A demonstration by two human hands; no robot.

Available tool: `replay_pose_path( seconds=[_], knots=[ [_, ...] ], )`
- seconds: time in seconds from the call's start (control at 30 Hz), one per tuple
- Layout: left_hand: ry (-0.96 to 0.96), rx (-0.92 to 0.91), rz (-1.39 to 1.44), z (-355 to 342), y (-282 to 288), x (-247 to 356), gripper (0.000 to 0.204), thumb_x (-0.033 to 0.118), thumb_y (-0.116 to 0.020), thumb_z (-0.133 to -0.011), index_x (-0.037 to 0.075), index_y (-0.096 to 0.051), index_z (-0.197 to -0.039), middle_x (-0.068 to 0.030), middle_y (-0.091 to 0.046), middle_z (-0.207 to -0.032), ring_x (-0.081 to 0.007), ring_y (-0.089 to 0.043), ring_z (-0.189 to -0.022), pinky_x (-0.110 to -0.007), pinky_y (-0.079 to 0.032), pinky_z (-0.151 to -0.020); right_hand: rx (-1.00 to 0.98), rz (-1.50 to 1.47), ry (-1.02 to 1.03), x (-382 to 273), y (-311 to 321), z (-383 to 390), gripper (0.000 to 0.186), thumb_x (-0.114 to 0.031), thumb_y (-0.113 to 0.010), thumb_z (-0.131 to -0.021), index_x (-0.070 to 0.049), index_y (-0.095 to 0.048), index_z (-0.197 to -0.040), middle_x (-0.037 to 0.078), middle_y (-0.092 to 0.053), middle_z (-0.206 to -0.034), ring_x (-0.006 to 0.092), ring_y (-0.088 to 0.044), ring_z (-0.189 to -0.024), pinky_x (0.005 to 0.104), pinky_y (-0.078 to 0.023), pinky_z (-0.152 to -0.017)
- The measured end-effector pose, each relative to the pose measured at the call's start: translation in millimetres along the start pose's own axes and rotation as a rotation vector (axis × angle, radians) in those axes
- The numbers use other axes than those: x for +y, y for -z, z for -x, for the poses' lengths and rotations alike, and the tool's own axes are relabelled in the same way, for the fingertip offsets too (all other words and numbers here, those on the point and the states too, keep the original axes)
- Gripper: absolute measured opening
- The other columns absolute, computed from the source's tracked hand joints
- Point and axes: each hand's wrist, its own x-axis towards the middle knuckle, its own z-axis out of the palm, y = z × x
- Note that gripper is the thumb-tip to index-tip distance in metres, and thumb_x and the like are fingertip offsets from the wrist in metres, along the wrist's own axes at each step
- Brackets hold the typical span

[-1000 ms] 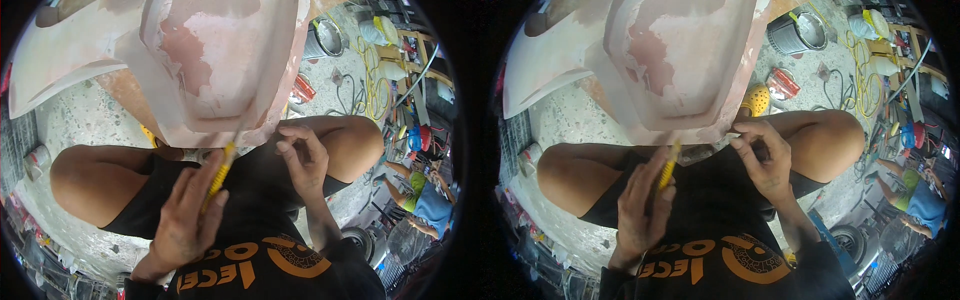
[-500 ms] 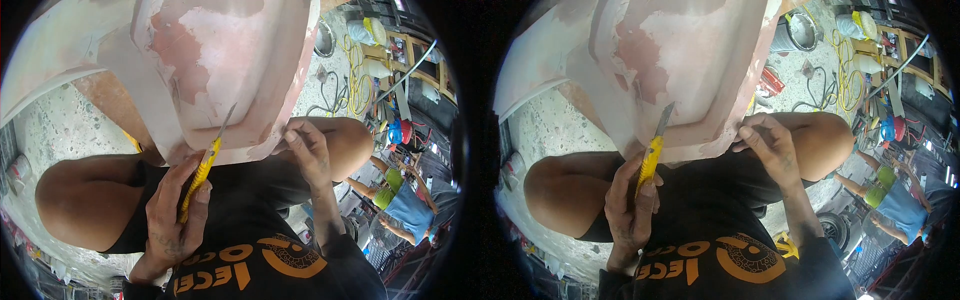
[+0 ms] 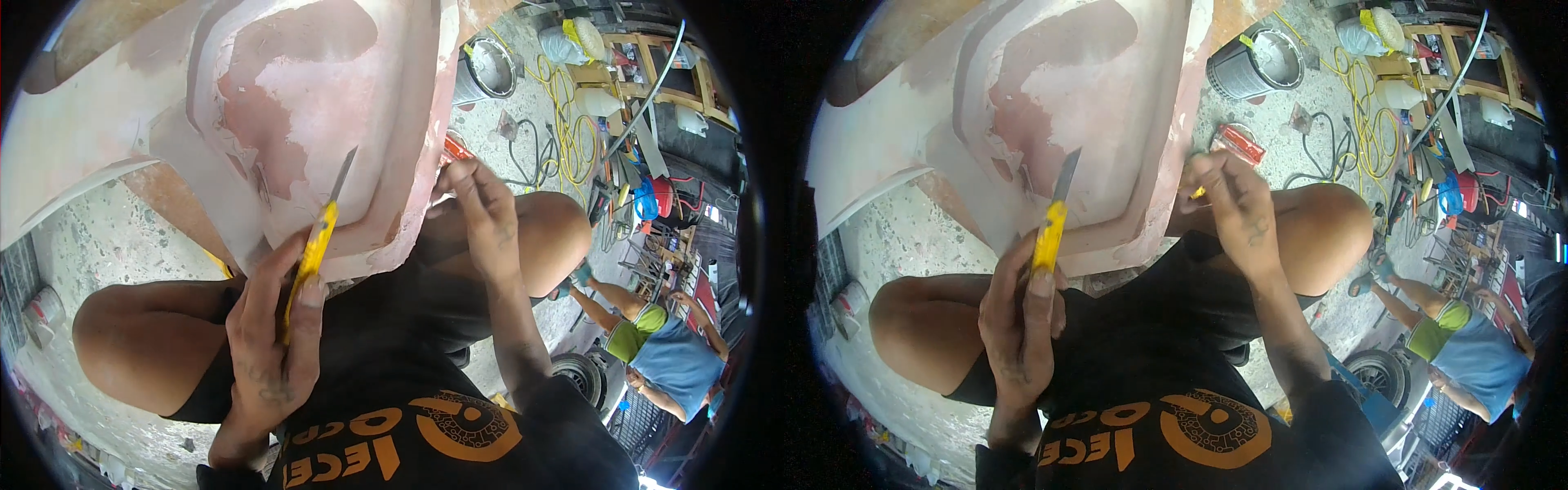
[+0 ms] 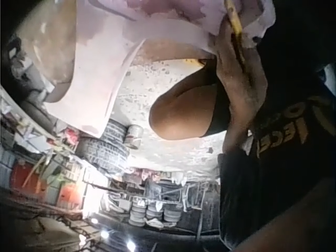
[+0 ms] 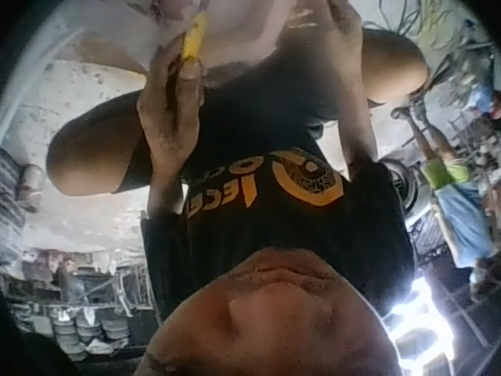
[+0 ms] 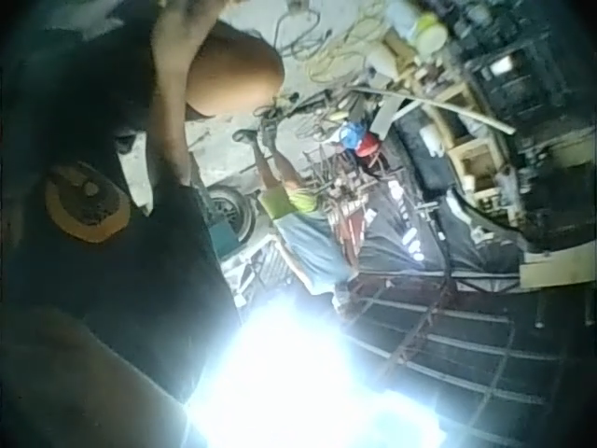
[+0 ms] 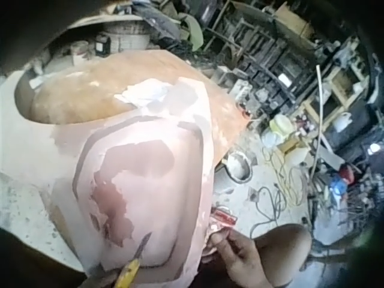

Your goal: Trimming the rough edges of a molded fiberglass part using a utility knife.

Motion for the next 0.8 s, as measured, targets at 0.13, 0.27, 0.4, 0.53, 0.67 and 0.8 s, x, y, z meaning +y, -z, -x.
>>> replay_pose_path(
  seconds=[0.13, 0.27, 0.4, 0.53, 0.67, 0.8],
  knots=[
    [-0.095, 0.027, -0.084, -6.9, -10.5, 11.7, 0.034, 0.011, -0.058, -0.104, -0.004, -0.055, -0.134, -0.0125, -0.063, -0.099, -0.016, -0.059, -0.079, -0.027, -0.047, -0.072, 0.203, 0.093, 0.26, -16.0, 7.1, -32.7, 0.036, -0.024, -0.064, -0.104, 0.005, -0.064, -0.125, 0.01, -0.068, -0.104, 0.0156, -0.066, -0.094, 0.0303, -0.057, -0.079],
    [-0.219, 0.303, -0.149, 11.3, -18.9, -8.5, 0.035, -0.001, -0.063, -0.098, -0.005, -0.054, -0.132, -0.0167, -0.06, -0.116, -0.023, -0.064, -0.099, -0.033, -0.052, -0.084, 0.229, 0.121, 0.298, -39.1, 20.0, -98.9, 0.071, -0.043, -0.067, -0.098, 0.006, -0.051, -0.147, 0.02, -0.058, -0.14, 0.026, -0.059, -0.124, 0.037, -0.048, -0.104],
    [-0.192, 0.549, -0.061, 27.4, -25.2, -45.1, 0.061, -0.004, -0.075, -0.091, 0.001, -0.043, -0.143, -0.0075, -0.057, -0.116, -0.0107, -0.059, -0.092, -0.024, -0.05, -0.079, 0.09, 0.002, 0.334, -49.9, 15.3, -189.1, 0.099, -0.05, -0.076, -0.09, 0.009, -0.031, -0.157, 0.024, -0.047, -0.151, 0.0307, -0.054, -0.133, 0.0381, -0.045, -0.109],
    [-0.104, 0.495, 0.278, 36.5, -49.2, -69.3, 0.084, -0.009, -0.081, -0.082, 0.002, -0.033, -0.151, -0.0054, -0.054, -0.117, -0.0082, -0.053, -0.086, -0.021, -0.048, -0.073, -0.113, -0.065, 0.255, -47.2, -1.6, -239.1, 0.122, -0.031, -0.091, -0.078, 0.007, -0.01, -0.161, 0.028, -0.041, -0.153, 0.0367, -0.047, -0.139, 0.0431, -0.045, -0.114],
    [-0.168, 0.537, 0.273, 25.5, -52.4, -77.8, 0.089, -0.009, -0.082, -0.08, -0.001, -0.032, -0.153, -0.0128, -0.054, -0.139, -0.0081, -0.053, -0.088, -0.022, -0.049, -0.08, -0.212, -0.112, 0.262, -41.0, -6.3, -248.8, 0.106, -0.004, -0.078, -0.08, 0.002, -0.011, -0.161, 0.026, -0.046, -0.149, 0.0362, -0.053, -0.133, 0.0413, -0.052, -0.107],
    [-0.181, 0.571, 0.33, 18.7, -36.3, -80.6, 0.091, -0.01, -0.082, -0.077, -0.002, -0.034, -0.154, -0.0196, -0.05, -0.15, -0.0222, -0.062, -0.119, -0.03, -0.054, -0.097, -0.205, -0.175, 0.244, -41.5, -15.7, -247.7, 0.096, 0.011, -0.06, -0.078, -0.005, -0.016, -0.162, 0.024, -0.052, -0.141, 0.0347, -0.06, -0.123, 0.0415, -0.06, -0.096]
  ],
)
